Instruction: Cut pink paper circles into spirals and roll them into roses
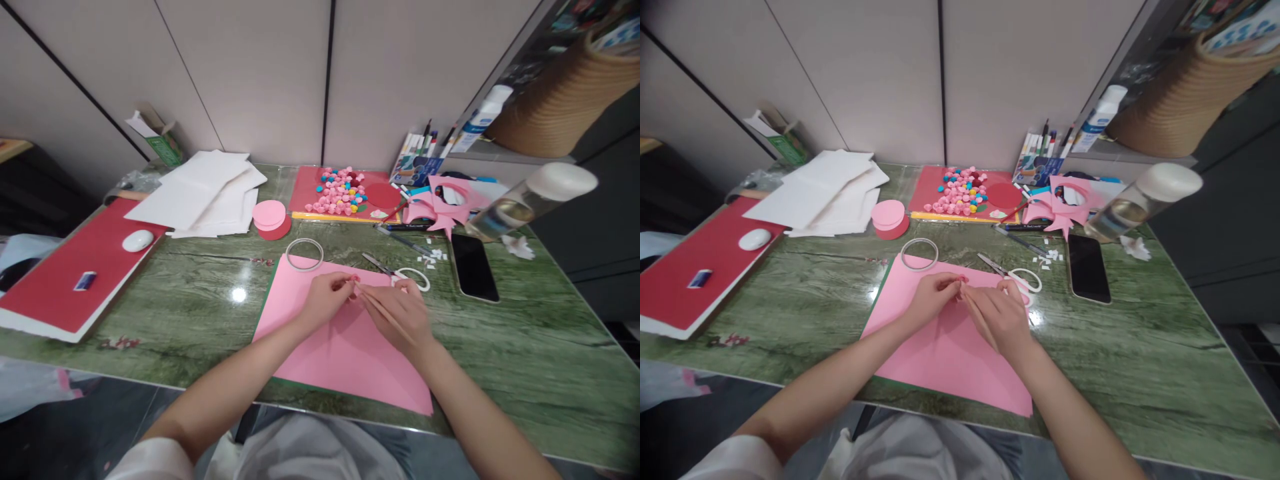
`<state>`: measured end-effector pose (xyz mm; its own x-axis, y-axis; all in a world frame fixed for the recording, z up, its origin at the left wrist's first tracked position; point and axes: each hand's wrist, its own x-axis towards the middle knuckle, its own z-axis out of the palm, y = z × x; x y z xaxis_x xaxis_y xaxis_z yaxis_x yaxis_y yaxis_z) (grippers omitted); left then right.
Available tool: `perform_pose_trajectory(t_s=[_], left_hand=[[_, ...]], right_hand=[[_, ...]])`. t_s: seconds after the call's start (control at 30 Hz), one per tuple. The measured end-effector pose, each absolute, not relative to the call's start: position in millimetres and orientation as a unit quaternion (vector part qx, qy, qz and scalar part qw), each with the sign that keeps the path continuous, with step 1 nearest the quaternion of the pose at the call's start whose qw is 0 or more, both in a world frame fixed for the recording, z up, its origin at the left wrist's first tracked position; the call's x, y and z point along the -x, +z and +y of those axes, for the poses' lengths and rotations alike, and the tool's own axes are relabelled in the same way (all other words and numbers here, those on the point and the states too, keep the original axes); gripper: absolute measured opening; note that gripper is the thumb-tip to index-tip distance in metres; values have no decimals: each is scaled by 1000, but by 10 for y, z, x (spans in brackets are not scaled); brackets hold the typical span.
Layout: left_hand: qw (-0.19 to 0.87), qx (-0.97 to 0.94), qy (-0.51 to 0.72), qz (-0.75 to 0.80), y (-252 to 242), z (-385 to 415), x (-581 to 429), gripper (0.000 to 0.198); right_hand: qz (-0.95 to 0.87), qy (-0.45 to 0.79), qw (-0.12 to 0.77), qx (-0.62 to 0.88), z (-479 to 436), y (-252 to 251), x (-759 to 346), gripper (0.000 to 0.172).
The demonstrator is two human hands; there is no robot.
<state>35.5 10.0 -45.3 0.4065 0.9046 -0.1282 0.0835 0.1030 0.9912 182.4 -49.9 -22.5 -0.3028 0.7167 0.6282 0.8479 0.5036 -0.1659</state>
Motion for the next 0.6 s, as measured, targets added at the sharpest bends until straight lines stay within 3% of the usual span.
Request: perform_pose_trajectory(t_s=[0.07, 0.17, 0.23, 0.27, 0.33, 0.4, 0.5, 0.6], left_hand=[[613, -577, 334, 424, -439, 84, -363, 23], [651, -556, 298, 422, -396, 72, -367, 24], [683, -533, 274, 417, -356, 79, -360, 26], [697, -523, 269, 411, -337, 86, -354, 27], [718, -507, 264, 397, -303, 99, -341, 26], [732, -499, 254, 388, -280, 103, -330, 26], [741, -513, 234, 366, -258, 89, -318, 26], [732, -542, 206, 358, -249, 71, -306, 28]], right_hand=[[-790, -129, 340, 494, -526, -209, -1830, 3], [-758, -155, 401, 491, -586, -186, -1858, 25], [-715, -114, 460, 514, -609, -173, -1881, 15], [-686, -76, 479, 542, -607, -167, -1892, 3], [-631, 22, 488, 603, -571, -157, -1907, 18], [-595, 145, 478, 630, -507, -156, -1910, 21], [-557, 384, 466, 570, -420, -173, -1898, 15], [-504, 548, 442, 500, -393, -204, -1879, 20]])
